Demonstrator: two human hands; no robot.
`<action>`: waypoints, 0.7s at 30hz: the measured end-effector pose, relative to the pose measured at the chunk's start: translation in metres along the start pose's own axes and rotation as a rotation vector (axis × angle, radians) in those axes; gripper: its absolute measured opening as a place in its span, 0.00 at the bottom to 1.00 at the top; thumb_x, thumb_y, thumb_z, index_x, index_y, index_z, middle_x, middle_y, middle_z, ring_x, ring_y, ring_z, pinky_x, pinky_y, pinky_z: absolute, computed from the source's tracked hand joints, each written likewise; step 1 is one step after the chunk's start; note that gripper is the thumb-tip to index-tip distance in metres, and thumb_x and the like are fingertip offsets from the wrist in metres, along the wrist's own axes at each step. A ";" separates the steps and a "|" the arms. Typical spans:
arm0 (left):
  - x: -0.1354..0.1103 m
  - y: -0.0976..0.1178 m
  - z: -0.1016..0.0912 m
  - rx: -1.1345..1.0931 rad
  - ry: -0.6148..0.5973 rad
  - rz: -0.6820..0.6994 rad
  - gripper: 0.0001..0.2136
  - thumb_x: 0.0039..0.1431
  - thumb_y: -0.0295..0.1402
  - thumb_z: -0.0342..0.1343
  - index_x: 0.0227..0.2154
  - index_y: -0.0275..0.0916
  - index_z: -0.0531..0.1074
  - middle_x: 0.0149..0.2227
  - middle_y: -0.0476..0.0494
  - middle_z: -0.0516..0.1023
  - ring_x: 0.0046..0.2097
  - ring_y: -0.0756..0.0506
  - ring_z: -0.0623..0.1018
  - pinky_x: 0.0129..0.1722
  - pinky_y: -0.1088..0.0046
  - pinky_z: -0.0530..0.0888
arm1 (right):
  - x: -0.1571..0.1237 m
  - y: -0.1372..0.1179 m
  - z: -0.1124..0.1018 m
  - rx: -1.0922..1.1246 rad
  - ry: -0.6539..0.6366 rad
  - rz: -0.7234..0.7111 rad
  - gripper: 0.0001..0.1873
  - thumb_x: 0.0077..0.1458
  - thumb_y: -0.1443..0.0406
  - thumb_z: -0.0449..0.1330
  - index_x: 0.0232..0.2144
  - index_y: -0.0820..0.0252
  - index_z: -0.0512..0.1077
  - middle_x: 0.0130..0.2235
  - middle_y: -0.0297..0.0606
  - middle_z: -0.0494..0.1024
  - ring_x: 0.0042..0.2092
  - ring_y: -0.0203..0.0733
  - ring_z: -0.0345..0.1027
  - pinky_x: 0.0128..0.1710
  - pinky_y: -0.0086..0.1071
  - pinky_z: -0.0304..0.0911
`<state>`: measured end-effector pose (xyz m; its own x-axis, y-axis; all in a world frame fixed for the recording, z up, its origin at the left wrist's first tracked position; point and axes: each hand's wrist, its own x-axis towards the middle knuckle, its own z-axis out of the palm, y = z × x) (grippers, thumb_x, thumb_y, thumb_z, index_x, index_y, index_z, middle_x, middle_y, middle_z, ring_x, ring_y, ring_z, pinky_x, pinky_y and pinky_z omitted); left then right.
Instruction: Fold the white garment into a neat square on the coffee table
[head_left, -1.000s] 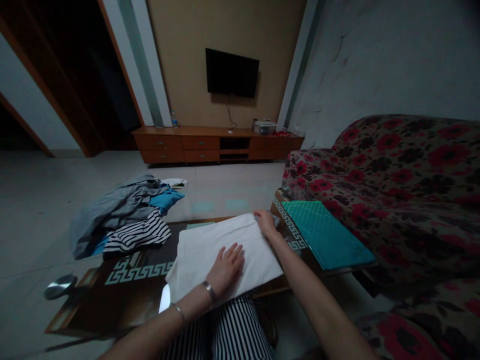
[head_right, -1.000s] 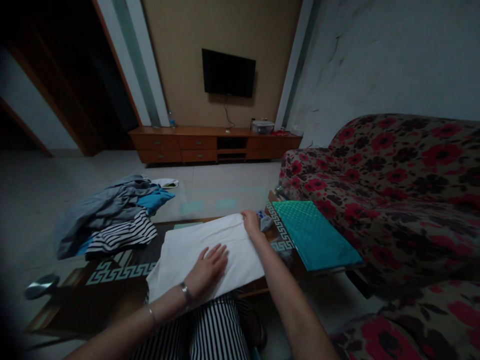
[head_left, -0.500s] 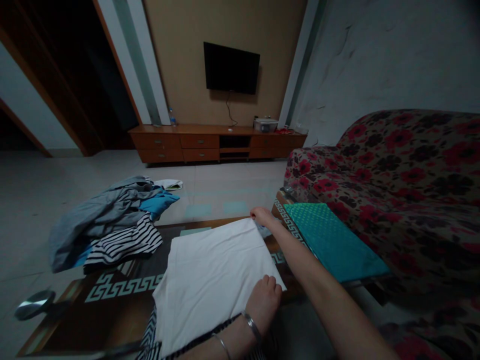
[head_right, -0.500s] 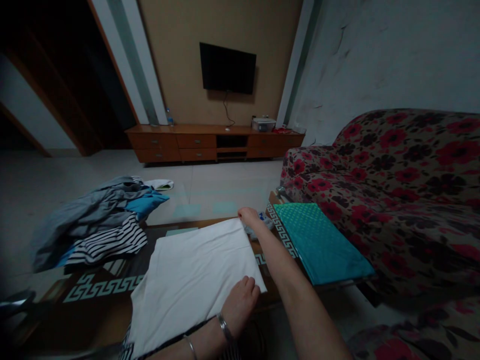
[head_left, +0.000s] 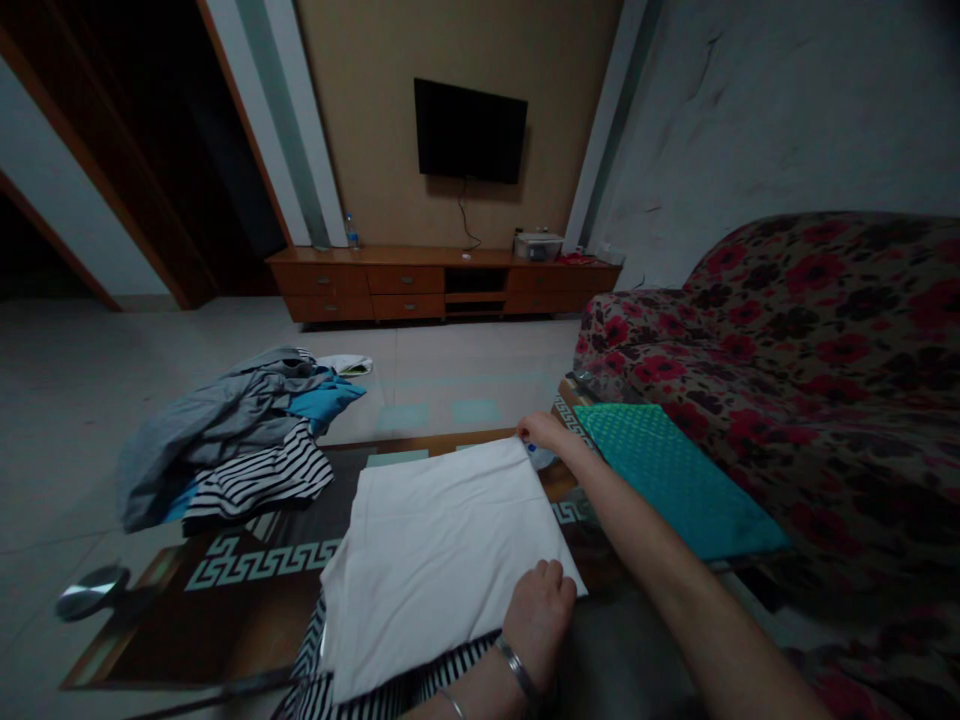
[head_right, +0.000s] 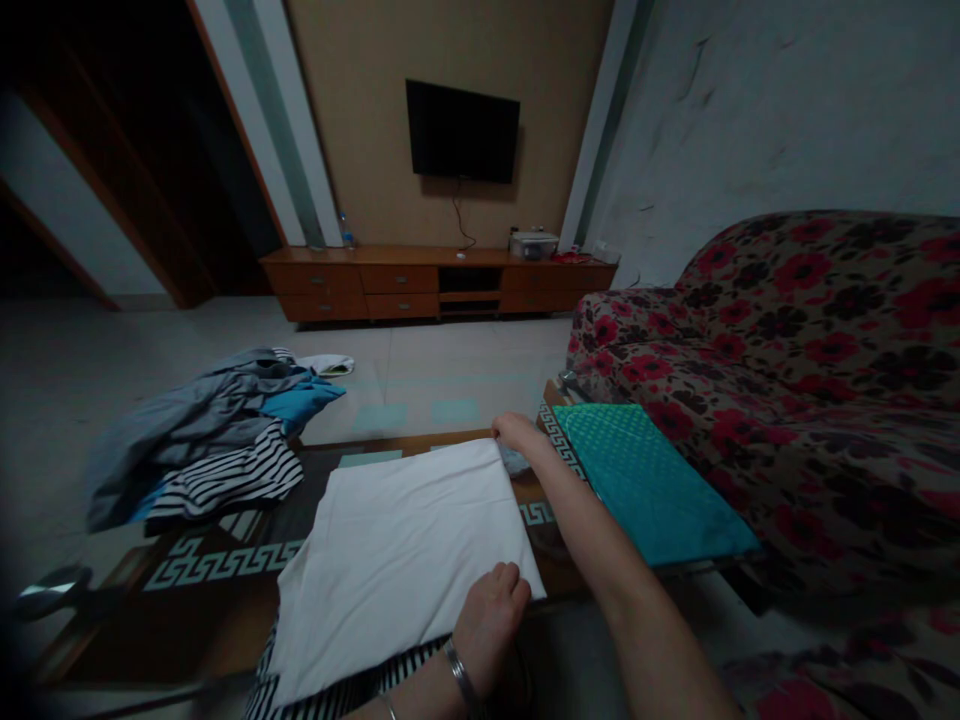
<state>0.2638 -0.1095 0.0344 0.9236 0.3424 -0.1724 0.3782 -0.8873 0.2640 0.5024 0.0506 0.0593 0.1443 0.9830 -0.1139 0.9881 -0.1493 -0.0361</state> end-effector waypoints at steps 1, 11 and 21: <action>0.000 0.001 0.000 0.002 -0.002 -0.004 0.09 0.64 0.27 0.45 0.42 0.37 0.69 0.45 0.44 0.70 0.47 0.43 0.71 0.44 0.64 0.73 | -0.003 -0.001 0.001 -0.008 -0.005 -0.010 0.13 0.52 0.67 0.56 0.37 0.57 0.79 0.40 0.42 0.80 0.42 0.42 0.72 0.39 0.25 0.59; 0.000 0.007 0.001 -0.019 0.008 -0.039 0.08 0.63 0.25 0.46 0.42 0.35 0.69 0.44 0.40 0.71 0.46 0.42 0.71 0.43 0.62 0.73 | -0.008 -0.014 0.000 -0.047 0.001 -0.073 0.16 0.54 0.68 0.53 0.40 0.60 0.78 0.42 0.47 0.79 0.45 0.46 0.72 0.43 0.29 0.61; 0.000 0.011 0.008 -0.046 -0.007 -0.049 0.09 0.62 0.23 0.46 0.41 0.34 0.69 0.44 0.40 0.72 0.46 0.41 0.72 0.43 0.62 0.73 | -0.003 -0.022 -0.004 -0.065 0.035 -0.014 0.16 0.53 0.68 0.53 0.42 0.65 0.76 0.44 0.53 0.78 0.46 0.48 0.70 0.44 0.32 0.60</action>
<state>0.2676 -0.1221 0.0294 0.9035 0.3828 -0.1927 0.4255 -0.8544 0.2981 0.4809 0.0517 0.0644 0.1309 0.9882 -0.0794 0.9913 -0.1292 0.0267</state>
